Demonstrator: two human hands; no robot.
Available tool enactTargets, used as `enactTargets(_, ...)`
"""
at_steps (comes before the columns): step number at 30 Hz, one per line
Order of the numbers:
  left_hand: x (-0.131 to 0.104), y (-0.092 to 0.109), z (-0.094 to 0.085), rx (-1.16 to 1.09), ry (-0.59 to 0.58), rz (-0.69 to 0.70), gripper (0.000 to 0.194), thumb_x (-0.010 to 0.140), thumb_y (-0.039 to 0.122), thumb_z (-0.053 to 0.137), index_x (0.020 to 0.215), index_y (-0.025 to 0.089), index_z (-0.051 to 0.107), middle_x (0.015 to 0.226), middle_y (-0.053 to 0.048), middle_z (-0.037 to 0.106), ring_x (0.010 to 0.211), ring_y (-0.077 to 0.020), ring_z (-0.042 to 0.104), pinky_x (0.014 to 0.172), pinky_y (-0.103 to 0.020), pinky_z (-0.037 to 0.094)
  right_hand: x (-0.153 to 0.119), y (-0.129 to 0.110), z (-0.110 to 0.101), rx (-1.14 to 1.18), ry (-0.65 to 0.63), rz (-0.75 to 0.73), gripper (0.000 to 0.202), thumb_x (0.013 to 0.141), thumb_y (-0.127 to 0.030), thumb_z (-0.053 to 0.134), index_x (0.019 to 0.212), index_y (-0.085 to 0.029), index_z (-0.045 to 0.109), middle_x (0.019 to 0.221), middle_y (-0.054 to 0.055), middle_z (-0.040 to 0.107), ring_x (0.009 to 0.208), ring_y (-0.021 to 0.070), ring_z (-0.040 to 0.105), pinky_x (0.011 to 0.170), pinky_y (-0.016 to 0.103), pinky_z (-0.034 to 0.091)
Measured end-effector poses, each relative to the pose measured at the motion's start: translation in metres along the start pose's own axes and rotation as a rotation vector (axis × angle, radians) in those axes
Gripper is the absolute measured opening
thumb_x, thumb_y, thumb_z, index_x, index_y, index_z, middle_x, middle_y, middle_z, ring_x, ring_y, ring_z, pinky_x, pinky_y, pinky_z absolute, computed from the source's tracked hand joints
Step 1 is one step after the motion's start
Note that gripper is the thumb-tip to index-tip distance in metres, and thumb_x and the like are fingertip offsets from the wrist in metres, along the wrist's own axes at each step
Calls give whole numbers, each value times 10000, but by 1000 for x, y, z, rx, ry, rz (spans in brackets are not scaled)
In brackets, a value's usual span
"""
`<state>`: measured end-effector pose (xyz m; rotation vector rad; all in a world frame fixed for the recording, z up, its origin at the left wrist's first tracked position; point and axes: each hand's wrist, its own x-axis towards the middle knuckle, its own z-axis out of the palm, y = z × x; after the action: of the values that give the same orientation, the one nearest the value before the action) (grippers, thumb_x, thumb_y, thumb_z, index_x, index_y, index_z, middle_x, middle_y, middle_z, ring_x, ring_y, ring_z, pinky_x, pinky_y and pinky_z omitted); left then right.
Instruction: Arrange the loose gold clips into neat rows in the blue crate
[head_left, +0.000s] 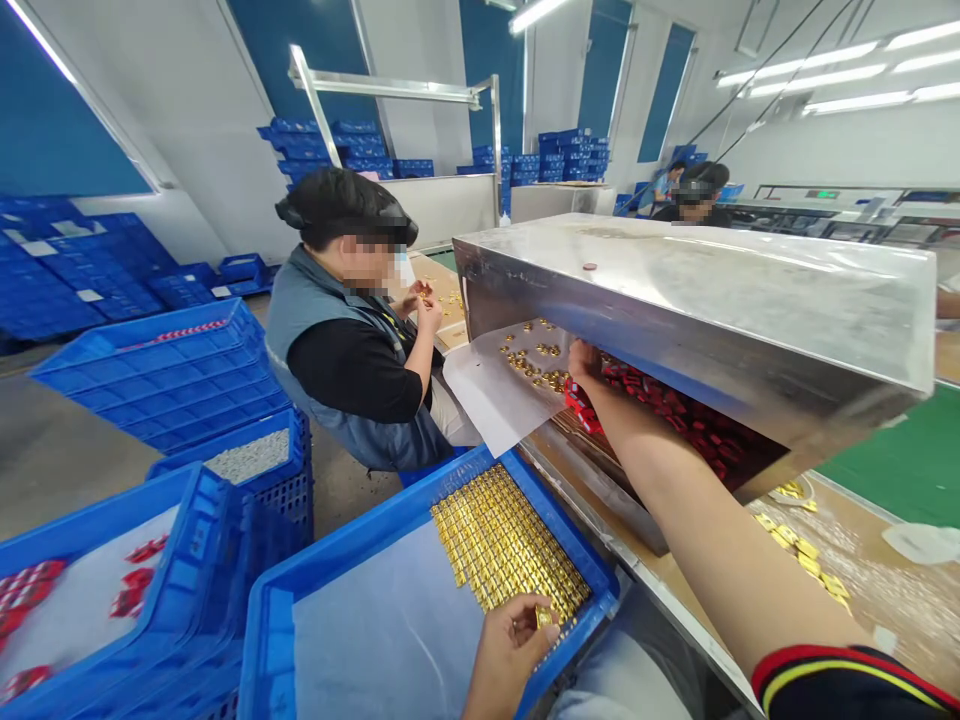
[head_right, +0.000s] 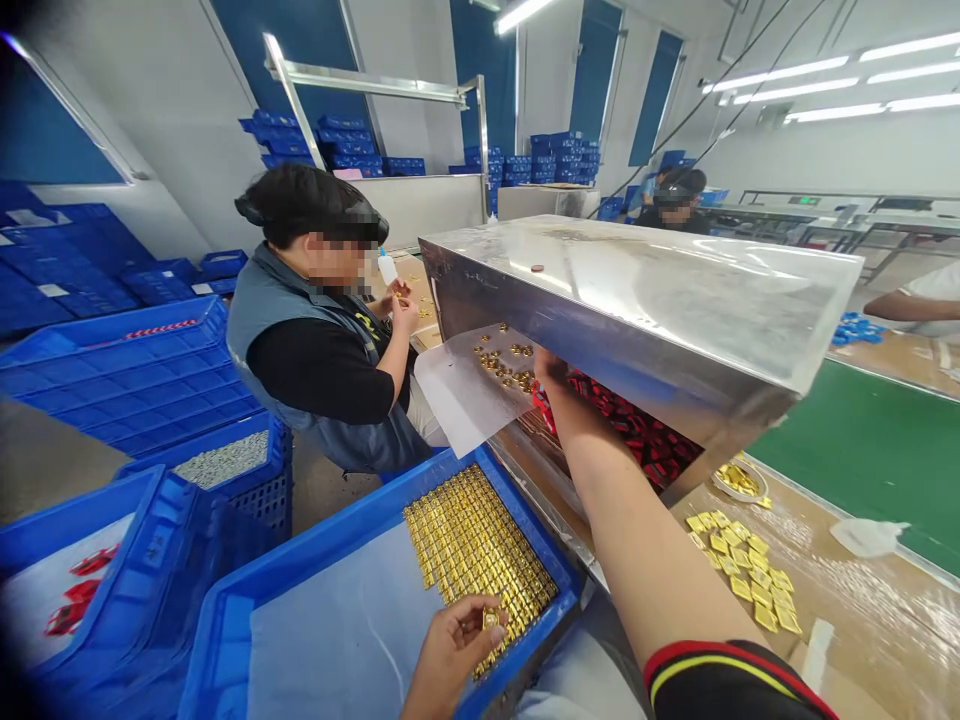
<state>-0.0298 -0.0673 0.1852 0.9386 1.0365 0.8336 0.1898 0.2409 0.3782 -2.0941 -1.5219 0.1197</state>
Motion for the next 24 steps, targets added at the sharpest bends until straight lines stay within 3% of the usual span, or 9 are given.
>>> enactTargets(4, 3, 19, 7, 15, 19, 44, 509, 601, 493, 863, 959, 149, 752, 863, -77, 746, 802, -194, 676, 726, -275, 544, -49, -20, -5, 120, -91, 46, 240, 929, -102, 500, 991, -56, 727, 966, 133, 735, 911, 195, 678, 798, 268, 508)
enactTargets(7, 4, 38, 14, 28, 10, 96, 510, 610, 489, 854, 970, 145, 748, 828, -70, 739, 838, -209, 685, 769, -308, 552, -126, -19, -13, 248, -121, -21, 289, 933, -146, 493, 1094, -172, 732, 1015, 44, 739, 929, 139, 671, 813, 208, 500)
enactTargets(8, 3, 43, 17, 35, -5, 118, 498, 624, 485, 846, 973, 144, 746, 829, -71, 738, 845, -210, 685, 776, -311, 553, -159, -11, -18, 321, -127, -75, 283, 936, -190, 507, 1110, -216, 729, 1023, 16, 729, 920, 122, 668, 821, 202, 505)
enactTargets(10, 0, 53, 26, 47, -57, 163, 469, 655, 473, 827, 974, 141, 742, 838, -75, 738, 842, -206, 683, 787, -314, 552, -225, 16, -32, 695, -109, -223, 244, 925, -252, 543, 1065, -212, 739, 987, 35, 693, 870, 135, 672, 801, 251, 536)
enactTargets(12, -5, 57, 38, 57, -130, 207, 455, 679, 466, 811, 986, 138, 738, 876, -85, 742, 846, -205, 683, 805, -324, 552, -286, 50, -47, 918, -112, -238, 226, 929, -319, 560, 1041, -246, 742, 949, 25, 653, 817, 135, 671, 750, 279, 556)
enactTargets(14, -13, 58, 54, 78, -211, 235, 452, 693, 467, 803, 993, 136, 736, 923, -98, 745, 864, -213, 685, 823, -336, 552, -332, 83, -59, 1001, -139, -190, 205, 919, -353, 595, 1025, -269, 749, 902, 17, 626, 758, 129, 652, 684, 283, 563)
enactTargets(18, -29, 48, 93, 129, -315, 269, 436, 743, 475, 771, 1023, 142, 737, 958, -99, 737, 888, -214, 679, 833, -328, 548, -382, 129, -67, 1050, -147, -30, 216, 896, -399, 643, 1015, -258, 755, 856, 24, 678, 750, 142, 655, 703, 306, 576)
enactTargets(24, -39, 20, 142, 95, -385, 354, 390, 787, 485, 742, 1004, 161, 746, 962, -85, 703, 884, -191, 655, 799, -289, 539, -414, 172, -77, 1302, -39, 238, 274, 784, -411, 768, 984, -239, 691, 832, 18, 755, 717, 157, 696, 717, 328, 599)
